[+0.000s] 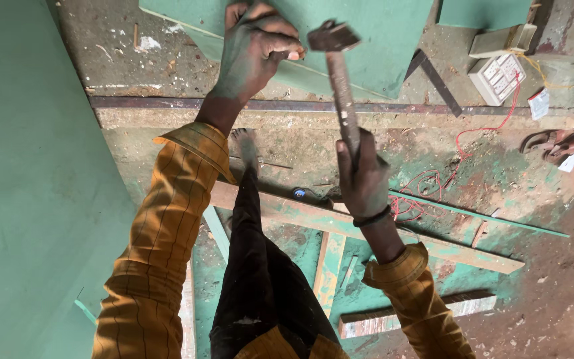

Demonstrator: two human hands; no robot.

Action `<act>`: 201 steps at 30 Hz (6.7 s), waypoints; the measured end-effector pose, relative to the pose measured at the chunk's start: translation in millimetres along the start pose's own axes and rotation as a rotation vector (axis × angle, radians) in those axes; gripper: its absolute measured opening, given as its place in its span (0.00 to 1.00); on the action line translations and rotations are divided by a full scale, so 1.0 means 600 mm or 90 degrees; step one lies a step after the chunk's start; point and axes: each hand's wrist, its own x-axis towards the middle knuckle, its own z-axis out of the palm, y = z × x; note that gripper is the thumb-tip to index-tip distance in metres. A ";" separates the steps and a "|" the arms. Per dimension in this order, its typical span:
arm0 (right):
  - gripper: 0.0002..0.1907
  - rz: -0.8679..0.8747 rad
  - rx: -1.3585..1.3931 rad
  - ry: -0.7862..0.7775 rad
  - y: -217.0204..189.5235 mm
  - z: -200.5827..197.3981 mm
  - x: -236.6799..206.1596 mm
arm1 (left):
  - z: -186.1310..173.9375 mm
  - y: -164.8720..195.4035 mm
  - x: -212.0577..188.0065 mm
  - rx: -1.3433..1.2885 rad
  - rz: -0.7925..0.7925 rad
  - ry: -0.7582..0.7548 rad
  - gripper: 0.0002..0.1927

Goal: The person takes nails from a bucket and hammers them into a green-painted wood panel resting on the workbench, driving nails one at a time along the panel edge and repositioning the panel between nails.

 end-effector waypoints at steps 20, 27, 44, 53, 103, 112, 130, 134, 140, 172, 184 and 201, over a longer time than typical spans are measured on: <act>0.12 0.030 0.021 0.046 -0.002 -0.009 -0.003 | -0.002 -0.008 0.008 0.036 0.016 0.014 0.09; 0.13 -0.050 0.023 0.088 -0.014 -0.013 -0.007 | -0.005 -0.005 0.001 0.012 0.016 -0.011 0.10; 0.12 0.316 0.257 0.027 0.055 -0.037 -0.061 | -0.042 0.031 0.041 -0.075 -0.053 -0.217 0.19; 0.15 0.546 0.593 0.019 0.105 -0.011 -0.041 | -0.016 0.059 0.069 0.024 -0.098 -0.217 0.16; 0.12 0.074 -0.136 -0.124 -0.015 -0.011 0.005 | -0.015 0.037 0.011 -0.026 -0.086 0.042 0.04; 0.11 0.118 0.001 0.001 -0.031 -0.061 0.010 | -0.015 0.033 0.006 -0.031 -0.075 -0.004 0.02; 0.12 0.369 0.152 -0.030 0.035 -0.044 -0.074 | -0.005 0.009 0.005 0.374 0.058 -0.098 0.39; 0.12 0.269 0.114 -0.045 0.034 -0.039 -0.045 | -0.006 0.004 0.003 0.339 0.030 -0.094 0.38; 0.15 0.155 0.076 -0.024 0.004 -0.034 -0.008 | -0.010 -0.003 -0.007 0.307 0.014 -0.073 0.38; 0.11 -0.135 0.084 0.209 -0.030 -0.025 -0.017 | -0.021 -0.016 -0.024 0.178 -0.073 -0.071 0.46; 0.10 -0.116 0.270 0.307 -0.027 -0.069 -0.017 | -0.028 -0.014 -0.020 0.171 -0.057 -0.029 0.43; 0.11 -0.067 0.187 0.167 -0.011 -0.012 -0.021 | -0.023 -0.016 -0.022 0.140 -0.071 -0.059 0.42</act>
